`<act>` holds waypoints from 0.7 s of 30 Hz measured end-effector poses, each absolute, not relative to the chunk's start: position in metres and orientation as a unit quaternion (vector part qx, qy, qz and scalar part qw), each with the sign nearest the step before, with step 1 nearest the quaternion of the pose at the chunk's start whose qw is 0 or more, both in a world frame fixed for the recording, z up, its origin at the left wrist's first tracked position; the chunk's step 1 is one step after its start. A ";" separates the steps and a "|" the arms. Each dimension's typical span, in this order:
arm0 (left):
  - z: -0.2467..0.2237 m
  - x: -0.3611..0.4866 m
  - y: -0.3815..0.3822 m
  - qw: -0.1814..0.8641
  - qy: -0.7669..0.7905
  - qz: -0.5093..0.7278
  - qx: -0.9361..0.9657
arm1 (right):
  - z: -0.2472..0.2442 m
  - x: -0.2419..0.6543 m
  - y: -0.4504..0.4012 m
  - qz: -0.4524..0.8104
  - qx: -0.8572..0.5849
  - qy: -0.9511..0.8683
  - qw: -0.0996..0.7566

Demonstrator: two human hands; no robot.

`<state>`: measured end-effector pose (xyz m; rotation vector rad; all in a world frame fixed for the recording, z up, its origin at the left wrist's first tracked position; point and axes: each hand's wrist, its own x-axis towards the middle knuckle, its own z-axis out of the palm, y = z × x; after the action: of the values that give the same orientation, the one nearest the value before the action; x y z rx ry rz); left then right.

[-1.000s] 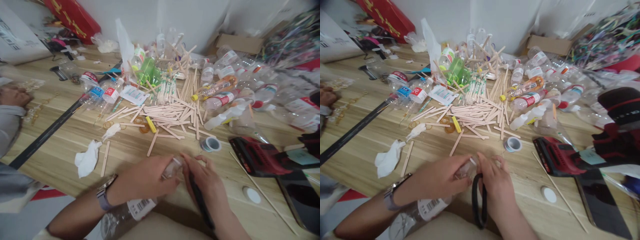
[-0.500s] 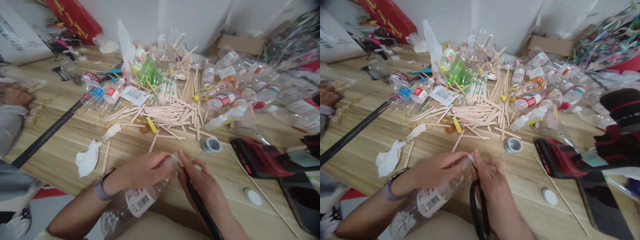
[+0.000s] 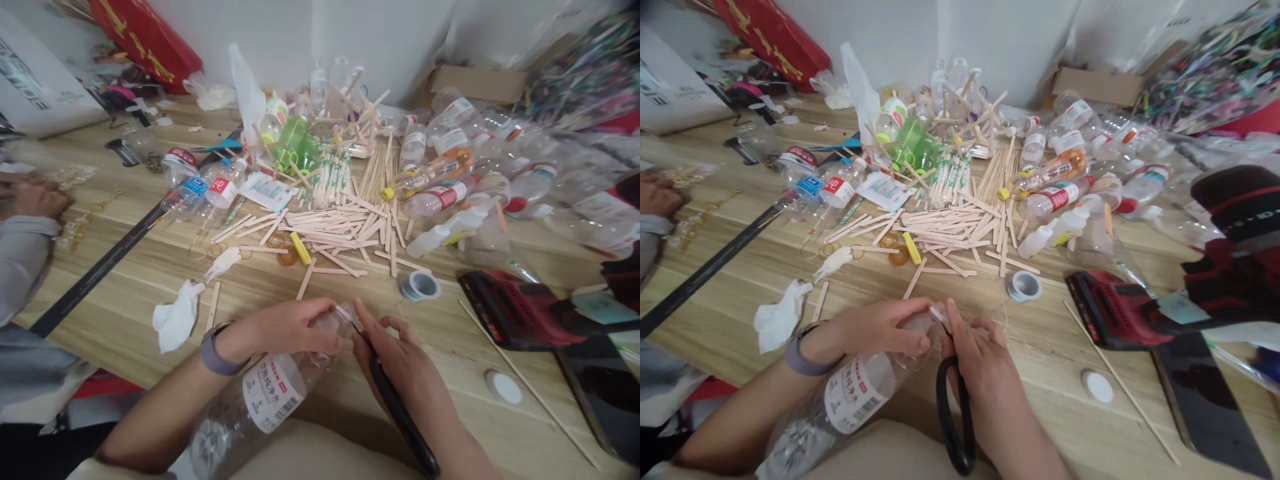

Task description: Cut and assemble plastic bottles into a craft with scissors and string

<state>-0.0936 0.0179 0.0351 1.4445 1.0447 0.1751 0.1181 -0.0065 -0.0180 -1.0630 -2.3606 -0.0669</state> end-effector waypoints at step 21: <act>0.032 -0.085 0.009 0.509 0.475 0.061 0.715 | -0.016 0.121 -0.013 0.026 -0.404 -0.875 0.266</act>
<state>-0.0849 0.0087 0.0315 1.7214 1.1453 0.1477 0.1210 -0.0131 -0.0164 -1.0900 -2.3627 0.0689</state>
